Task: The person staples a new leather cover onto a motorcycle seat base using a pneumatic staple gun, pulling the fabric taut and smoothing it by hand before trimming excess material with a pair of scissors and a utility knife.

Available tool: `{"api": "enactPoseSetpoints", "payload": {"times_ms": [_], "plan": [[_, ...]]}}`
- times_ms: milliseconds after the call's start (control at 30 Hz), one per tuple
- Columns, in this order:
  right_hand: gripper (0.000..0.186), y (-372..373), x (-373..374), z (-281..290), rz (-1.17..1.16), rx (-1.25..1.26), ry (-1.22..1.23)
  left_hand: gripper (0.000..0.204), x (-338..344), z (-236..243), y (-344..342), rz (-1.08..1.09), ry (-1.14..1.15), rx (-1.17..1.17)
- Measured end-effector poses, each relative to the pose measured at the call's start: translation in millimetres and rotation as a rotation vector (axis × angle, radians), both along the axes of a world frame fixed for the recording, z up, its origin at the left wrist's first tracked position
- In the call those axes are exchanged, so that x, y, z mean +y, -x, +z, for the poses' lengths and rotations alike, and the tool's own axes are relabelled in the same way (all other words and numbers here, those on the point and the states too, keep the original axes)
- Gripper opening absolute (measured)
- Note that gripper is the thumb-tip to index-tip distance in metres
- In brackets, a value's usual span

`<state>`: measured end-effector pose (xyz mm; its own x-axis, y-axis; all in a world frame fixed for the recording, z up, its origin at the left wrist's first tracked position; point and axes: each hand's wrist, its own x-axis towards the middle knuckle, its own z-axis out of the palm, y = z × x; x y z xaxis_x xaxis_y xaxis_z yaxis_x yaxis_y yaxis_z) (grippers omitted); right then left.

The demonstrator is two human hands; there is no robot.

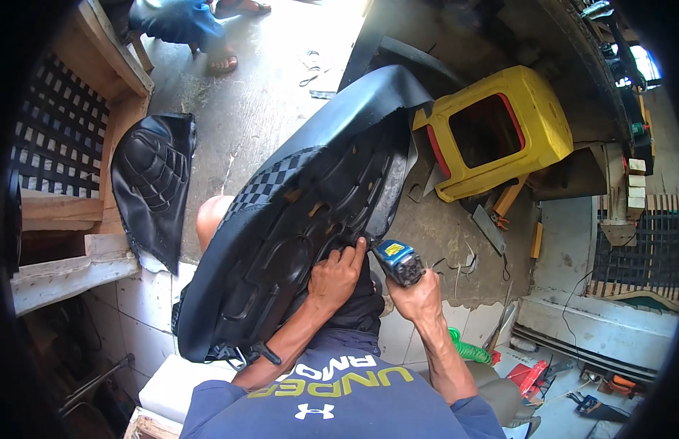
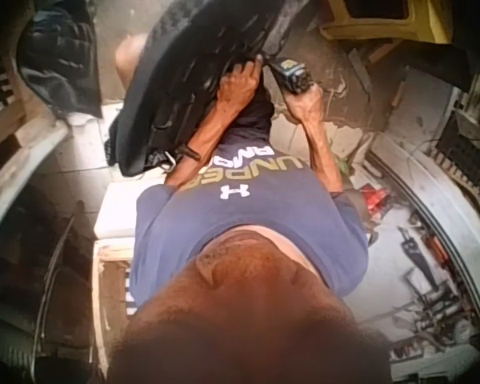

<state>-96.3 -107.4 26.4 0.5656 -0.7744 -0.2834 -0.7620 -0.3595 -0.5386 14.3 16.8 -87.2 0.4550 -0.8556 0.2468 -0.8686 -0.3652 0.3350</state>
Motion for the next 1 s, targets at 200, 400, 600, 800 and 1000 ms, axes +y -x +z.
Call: {"api": "enactPoseSetpoints", "payload": {"times_ms": [200, 400, 600, 800, 1000], "plan": [[0.02, -6, 2, -3, 0.043, 0.089, 0.076, 0.051, 2, -7, 3, 0.0, 0.001, -0.023], [0.018, -4, 3, -12, 0.049, 0.042, 0.078, 0.049, 2, -6, 1, 0.003, 0.008, -0.037], [0.015, 14, 11, -9, 0.058, -0.093, 0.068, 0.048, 2, 0, 1, 0.062, 0.067, 0.051], [0.016, 18, 21, -9, 0.093, -0.134, 0.035, 0.039, 0, -3, 3, 0.097, 0.121, 0.041], [0.018, 8, 18, -3, 0.115, -0.033, 0.027, 0.038, 0, -4, 4, 0.117, 0.127, 0.037]]}}
